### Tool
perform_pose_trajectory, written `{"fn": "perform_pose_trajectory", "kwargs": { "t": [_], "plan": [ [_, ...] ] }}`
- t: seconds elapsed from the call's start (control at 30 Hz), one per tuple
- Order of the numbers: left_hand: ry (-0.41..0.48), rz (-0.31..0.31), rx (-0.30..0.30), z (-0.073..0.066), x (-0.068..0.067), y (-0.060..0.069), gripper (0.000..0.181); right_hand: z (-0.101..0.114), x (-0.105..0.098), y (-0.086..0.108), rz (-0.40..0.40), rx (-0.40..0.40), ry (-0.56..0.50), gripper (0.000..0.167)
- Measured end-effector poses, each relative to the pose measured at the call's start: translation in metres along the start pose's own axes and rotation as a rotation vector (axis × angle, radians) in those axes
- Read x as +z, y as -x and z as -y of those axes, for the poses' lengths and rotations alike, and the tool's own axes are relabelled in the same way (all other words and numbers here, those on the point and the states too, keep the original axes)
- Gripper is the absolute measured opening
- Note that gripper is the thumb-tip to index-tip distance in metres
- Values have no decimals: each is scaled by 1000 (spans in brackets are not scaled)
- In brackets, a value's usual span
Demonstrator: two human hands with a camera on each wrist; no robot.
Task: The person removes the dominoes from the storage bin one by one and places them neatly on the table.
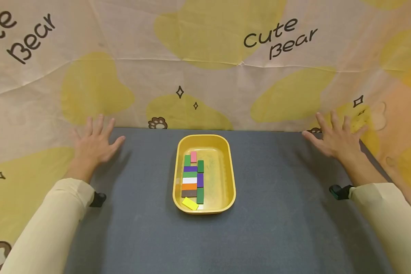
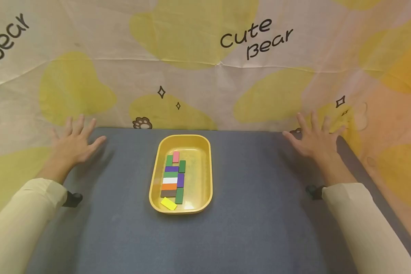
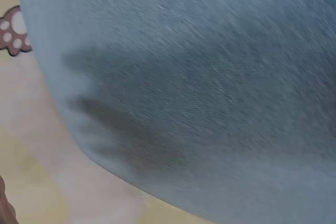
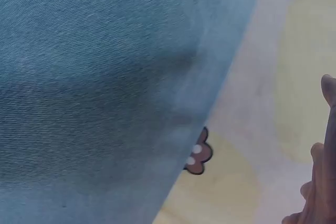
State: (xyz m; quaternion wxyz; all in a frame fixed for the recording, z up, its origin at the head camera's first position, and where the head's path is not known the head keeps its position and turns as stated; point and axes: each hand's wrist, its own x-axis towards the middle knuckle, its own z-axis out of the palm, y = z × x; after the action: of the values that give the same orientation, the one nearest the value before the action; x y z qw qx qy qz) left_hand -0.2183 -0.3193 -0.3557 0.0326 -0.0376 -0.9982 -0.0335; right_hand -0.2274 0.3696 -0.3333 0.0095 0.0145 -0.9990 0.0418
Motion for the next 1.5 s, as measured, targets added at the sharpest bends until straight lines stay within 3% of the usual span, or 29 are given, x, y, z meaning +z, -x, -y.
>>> {"fn": "perform_pose_trajectory", "kwargs": {
  "t": [0.27, 0.6, 0.77, 0.9, 1.03, 1.17, 1.5],
  "plan": [
    [-49, -6, 72, -29, -11, -7, 79, 24, -14, -7, 0, -59, 31, 89],
    [-61, -59, 256, -83, -11, -5, 76, 90, -31, -12, 62, -198, -7, 88],
    [-81, -33, 346, -109, -9, 0, 75, 121, -34, -10, 76, -294, -7, 85],
    [-101, 24, 426, -123, -5, 3, 76, 145, -33, -7, 143, -356, -102, 84],
    [-106, 123, 504, -131, 2, 7, 77, 168, -29, -6, 239, -402, -260, 83],
    [-101, 182, 567, -134, 7, 11, 76, 189, -24, -6, 298, -456, -390, 83],
    [-79, 233, 593, -137, 10, 15, 74, 222, -11, -7, 421, -528, -608, 76]
  ]
}}
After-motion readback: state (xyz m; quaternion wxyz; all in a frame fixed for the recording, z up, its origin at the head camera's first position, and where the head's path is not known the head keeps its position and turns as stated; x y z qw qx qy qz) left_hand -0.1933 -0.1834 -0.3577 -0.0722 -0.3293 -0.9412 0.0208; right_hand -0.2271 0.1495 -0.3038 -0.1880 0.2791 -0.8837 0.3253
